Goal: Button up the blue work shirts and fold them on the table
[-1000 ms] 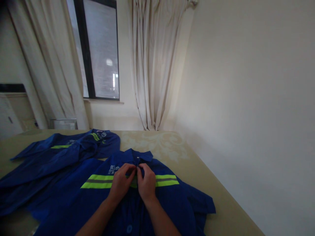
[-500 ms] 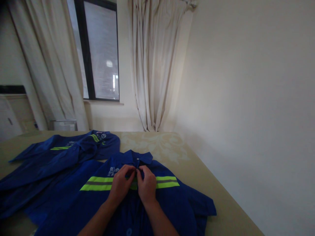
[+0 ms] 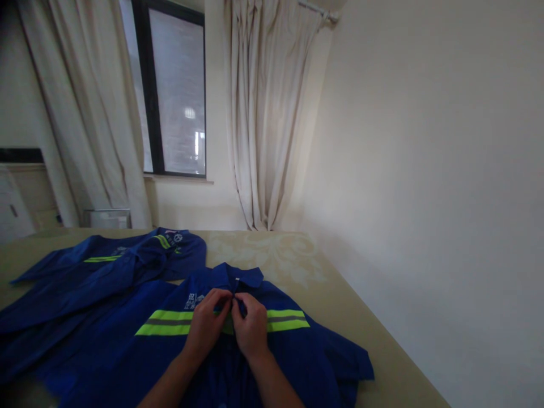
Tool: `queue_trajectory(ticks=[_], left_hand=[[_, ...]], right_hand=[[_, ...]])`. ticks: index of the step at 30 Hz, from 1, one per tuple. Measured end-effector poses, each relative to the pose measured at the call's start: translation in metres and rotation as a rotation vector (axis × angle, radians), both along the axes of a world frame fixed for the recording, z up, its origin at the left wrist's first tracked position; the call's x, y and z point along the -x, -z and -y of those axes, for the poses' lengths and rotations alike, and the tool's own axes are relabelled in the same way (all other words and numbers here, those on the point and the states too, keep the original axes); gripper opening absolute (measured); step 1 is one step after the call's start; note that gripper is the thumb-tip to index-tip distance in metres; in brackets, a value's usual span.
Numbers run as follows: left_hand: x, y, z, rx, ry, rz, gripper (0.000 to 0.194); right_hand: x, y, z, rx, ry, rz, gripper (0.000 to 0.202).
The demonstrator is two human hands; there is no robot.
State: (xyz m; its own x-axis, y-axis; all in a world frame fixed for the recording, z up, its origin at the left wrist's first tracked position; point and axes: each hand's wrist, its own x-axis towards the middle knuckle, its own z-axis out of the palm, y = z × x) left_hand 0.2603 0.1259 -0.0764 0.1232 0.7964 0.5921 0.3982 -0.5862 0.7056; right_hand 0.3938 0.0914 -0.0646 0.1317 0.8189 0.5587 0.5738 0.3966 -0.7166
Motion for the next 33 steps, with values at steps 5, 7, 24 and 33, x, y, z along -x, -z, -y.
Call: queue_trajectory(ticks=[5, 7, 24, 33], left_hand=[[0.001, 0.001, -0.002, 0.071, 0.005, 0.026, 0.014], [0.002, 0.001, -0.003, 0.115, 0.012, 0.025, 0.015], [0.005, 0.003, -0.009, 0.253, 0.162, 0.094, 0.023], [0.003, 0.003, -0.003, 0.081, 0.059, -0.223, 0.023]], right_hand=[[-0.002, -0.003, 0.003, 0.039, -0.057, -0.015, 0.03], [-0.003, -0.001, 0.002, 0.082, -0.034, -0.036, 0.024], [-0.009, 0.004, -0.007, 0.089, 0.036, -0.098, 0.006], [-0.019, 0.02, -0.029, 0.273, -0.072, -0.339, 0.023]])
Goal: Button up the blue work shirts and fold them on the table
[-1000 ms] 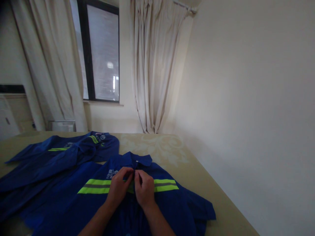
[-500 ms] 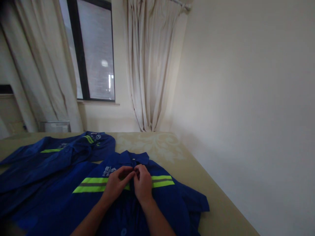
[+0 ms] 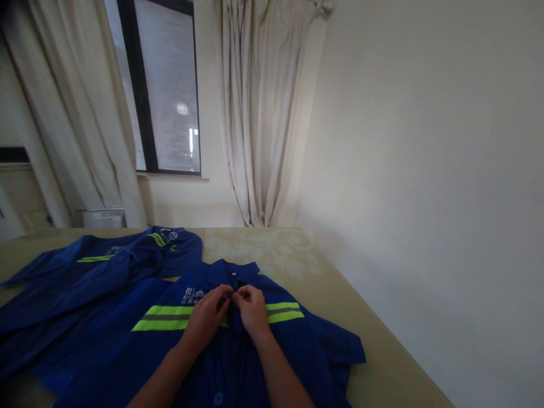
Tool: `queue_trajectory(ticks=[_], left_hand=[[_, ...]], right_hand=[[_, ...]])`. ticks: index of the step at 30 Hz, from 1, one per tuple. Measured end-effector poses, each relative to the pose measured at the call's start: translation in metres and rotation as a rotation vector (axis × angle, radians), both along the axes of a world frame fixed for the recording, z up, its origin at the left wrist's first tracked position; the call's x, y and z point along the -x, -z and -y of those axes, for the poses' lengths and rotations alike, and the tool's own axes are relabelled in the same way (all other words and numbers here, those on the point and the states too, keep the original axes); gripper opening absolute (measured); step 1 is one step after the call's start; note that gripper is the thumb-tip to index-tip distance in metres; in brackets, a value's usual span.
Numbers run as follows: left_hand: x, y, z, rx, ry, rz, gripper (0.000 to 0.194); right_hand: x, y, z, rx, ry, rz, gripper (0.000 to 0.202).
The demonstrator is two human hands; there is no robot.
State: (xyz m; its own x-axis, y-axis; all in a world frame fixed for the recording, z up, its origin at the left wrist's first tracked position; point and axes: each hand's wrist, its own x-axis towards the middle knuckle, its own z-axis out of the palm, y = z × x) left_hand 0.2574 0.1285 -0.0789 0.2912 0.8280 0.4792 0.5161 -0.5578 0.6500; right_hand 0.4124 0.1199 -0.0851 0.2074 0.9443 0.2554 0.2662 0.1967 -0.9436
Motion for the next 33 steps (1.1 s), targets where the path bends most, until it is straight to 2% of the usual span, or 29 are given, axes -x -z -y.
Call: queue_trajectory(ticks=[4, 7, 9, 12, 15, 19, 22, 25, 29, 33], left_hand=[[0.0, -0.004, 0.006, -0.078, 0.014, -0.123, 0.023], [0.001, -0.005, 0.003, -0.032, -0.061, -0.093, 0.025], [0.004, -0.003, -0.002, 0.011, -0.147, -0.058, 0.026], [0.008, -0.001, -0.009, 0.05, -0.247, -0.042, 0.03], [0.009, 0.001, -0.008, 0.0, -0.234, -0.061, 0.029], [0.003, 0.003, -0.001, -0.086, -0.135, -0.266, 0.027], [0.0, 0.007, -0.004, -0.05, -0.198, -0.381, 0.031], [-0.002, 0.011, -0.015, -0.047, -0.252, -0.41, 0.038], [-0.008, 0.013, -0.034, -0.059, -0.256, -0.423, 0.044], [-0.008, 0.006, -0.05, -0.04, -0.242, -0.356, 0.049]], right_hand=[[-0.003, 0.001, -0.002, 0.044, -0.055, 0.006, 0.033], [-0.001, -0.003, 0.005, 0.005, -0.032, 0.075, 0.026], [0.001, -0.006, 0.011, -0.075, 0.032, 0.15, 0.021], [-0.001, -0.009, 0.017, -0.184, 0.169, 0.228, 0.025], [-0.009, -0.009, 0.019, -0.215, 0.257, 0.339, 0.031], [-0.016, -0.005, 0.019, -0.117, 0.281, 0.597, 0.038], [-0.015, -0.002, 0.014, 0.02, 0.277, 0.772, 0.038], [-0.014, -0.002, 0.002, 0.095, 0.242, 0.873, 0.041], [-0.014, -0.004, -0.023, 0.125, 0.203, 0.92, 0.05], [-0.015, -0.005, -0.044, 0.145, 0.297, 0.911, 0.055]])
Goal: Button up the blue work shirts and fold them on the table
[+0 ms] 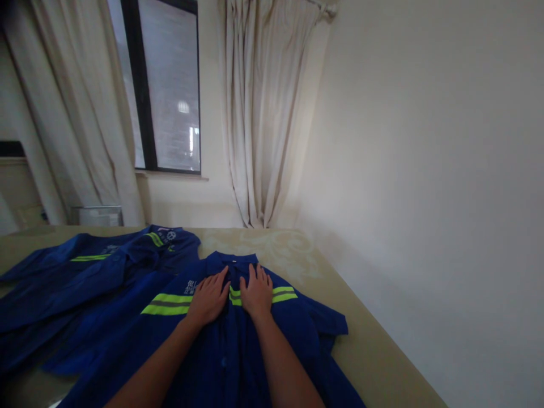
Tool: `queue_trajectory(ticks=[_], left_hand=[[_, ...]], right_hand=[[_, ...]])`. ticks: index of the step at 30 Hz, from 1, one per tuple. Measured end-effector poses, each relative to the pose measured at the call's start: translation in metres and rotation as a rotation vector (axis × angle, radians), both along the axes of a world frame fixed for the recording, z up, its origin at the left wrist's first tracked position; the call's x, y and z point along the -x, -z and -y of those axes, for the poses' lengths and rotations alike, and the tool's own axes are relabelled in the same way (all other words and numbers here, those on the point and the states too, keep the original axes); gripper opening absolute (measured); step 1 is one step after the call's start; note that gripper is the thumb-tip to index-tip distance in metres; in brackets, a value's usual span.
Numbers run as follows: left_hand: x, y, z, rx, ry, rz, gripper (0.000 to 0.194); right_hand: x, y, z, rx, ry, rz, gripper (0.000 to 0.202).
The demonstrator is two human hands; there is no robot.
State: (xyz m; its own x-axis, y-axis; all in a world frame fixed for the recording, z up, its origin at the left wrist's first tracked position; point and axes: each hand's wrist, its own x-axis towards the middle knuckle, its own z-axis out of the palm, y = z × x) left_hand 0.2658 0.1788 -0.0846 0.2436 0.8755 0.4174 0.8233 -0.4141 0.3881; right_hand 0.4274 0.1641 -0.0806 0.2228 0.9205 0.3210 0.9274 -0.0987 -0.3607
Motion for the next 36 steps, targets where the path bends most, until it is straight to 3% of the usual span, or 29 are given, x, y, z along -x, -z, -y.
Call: queue_trajectory(ticks=[4, 10, 15, 19, 24, 31, 33, 36], left_hand=[[0.004, -0.005, -0.011, 0.049, 0.068, 0.086, 0.047], [0.004, 0.001, -0.024, 0.055, 0.051, 0.043, 0.041], [0.004, -0.006, -0.025, 0.03, 0.058, 0.03, 0.032], [0.002, -0.017, -0.014, 0.035, 0.218, -0.036, 0.023], [-0.007, -0.024, 0.021, 0.079, 0.241, -0.133, 0.029], [-0.032, 0.002, 0.122, 0.156, 0.2, -0.191, 0.065], [-0.023, 0.004, 0.133, 0.175, 0.239, -0.176, 0.07], [-0.005, -0.002, 0.132, 0.174, 0.295, -0.172, 0.064]], right_hand=[[0.0, 0.002, -0.012, -0.025, 0.133, -0.009, 0.054], [-0.005, 0.002, -0.018, -0.089, 0.161, -0.084, 0.043], [-0.009, -0.002, -0.016, -0.134, 0.219, -0.115, 0.033], [-0.008, -0.005, -0.014, -0.161, 0.225, -0.137, 0.029], [-0.009, -0.006, -0.014, -0.198, 0.239, -0.199, 0.028], [-0.014, -0.006, -0.014, -0.216, 0.219, -0.322, 0.028], [-0.017, -0.005, -0.013, -0.203, 0.207, -0.371, 0.029], [-0.025, -0.005, -0.012, -0.146, 0.146, -0.46, 0.029]])
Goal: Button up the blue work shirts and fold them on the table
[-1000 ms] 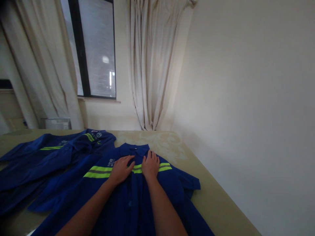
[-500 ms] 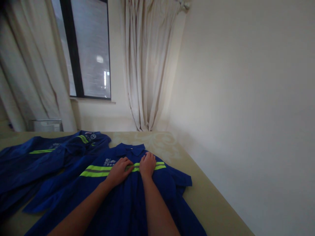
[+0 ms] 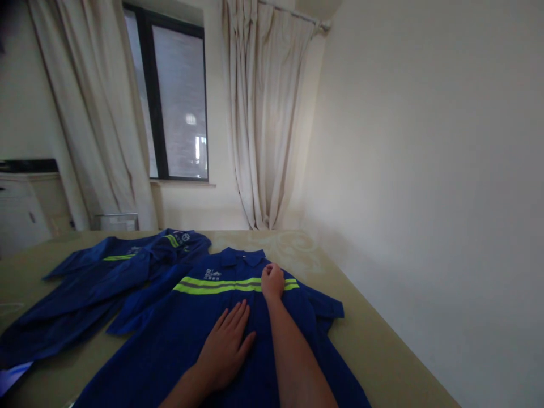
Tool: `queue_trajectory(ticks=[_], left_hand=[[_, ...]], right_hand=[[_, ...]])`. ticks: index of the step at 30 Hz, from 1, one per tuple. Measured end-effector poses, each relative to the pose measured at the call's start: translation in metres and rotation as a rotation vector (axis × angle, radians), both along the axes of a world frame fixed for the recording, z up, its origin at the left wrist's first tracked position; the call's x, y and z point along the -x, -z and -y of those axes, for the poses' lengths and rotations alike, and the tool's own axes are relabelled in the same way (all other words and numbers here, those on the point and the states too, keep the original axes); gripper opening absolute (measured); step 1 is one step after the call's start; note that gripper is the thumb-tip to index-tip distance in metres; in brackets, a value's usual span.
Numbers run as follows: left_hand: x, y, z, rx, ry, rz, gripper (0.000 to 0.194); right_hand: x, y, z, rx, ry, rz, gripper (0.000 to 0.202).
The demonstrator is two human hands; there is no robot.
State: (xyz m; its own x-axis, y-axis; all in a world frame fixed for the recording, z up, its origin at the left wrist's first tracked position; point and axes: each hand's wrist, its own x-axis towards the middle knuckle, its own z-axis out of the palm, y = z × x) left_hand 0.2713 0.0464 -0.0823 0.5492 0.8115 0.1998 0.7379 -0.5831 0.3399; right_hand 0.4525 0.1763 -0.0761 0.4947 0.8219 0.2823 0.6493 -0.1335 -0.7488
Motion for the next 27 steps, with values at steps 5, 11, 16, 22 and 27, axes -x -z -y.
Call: queue_trajectory(ticks=[5, 11, 16, 22, 27], left_hand=[[0.008, -0.013, -0.003, -0.003, 0.005, -0.054, 0.059], [0.004, -0.016, 0.0, 0.018, -0.012, -0.083, 0.066], [0.003, -0.015, -0.001, 0.019, -0.023, -0.075, 0.066], [0.003, -0.015, -0.001, 0.022, -0.021, -0.065, 0.065], [0.006, -0.018, 0.001, 0.031, -0.023, -0.058, 0.064]], right_hand=[[-0.041, -0.014, 0.006, 0.149, -0.259, -0.149, 0.027], [-0.151, -0.063, 0.061, 0.486, -0.39, -0.107, 0.036], [-0.196, -0.081, 0.12, 0.757, -0.429, 0.026, 0.062], [-0.167, -0.089, 0.125, 0.694, -0.422, 0.411, 0.046], [-0.152, -0.154, 0.09, 0.411, -0.321, 0.682, 0.028]])
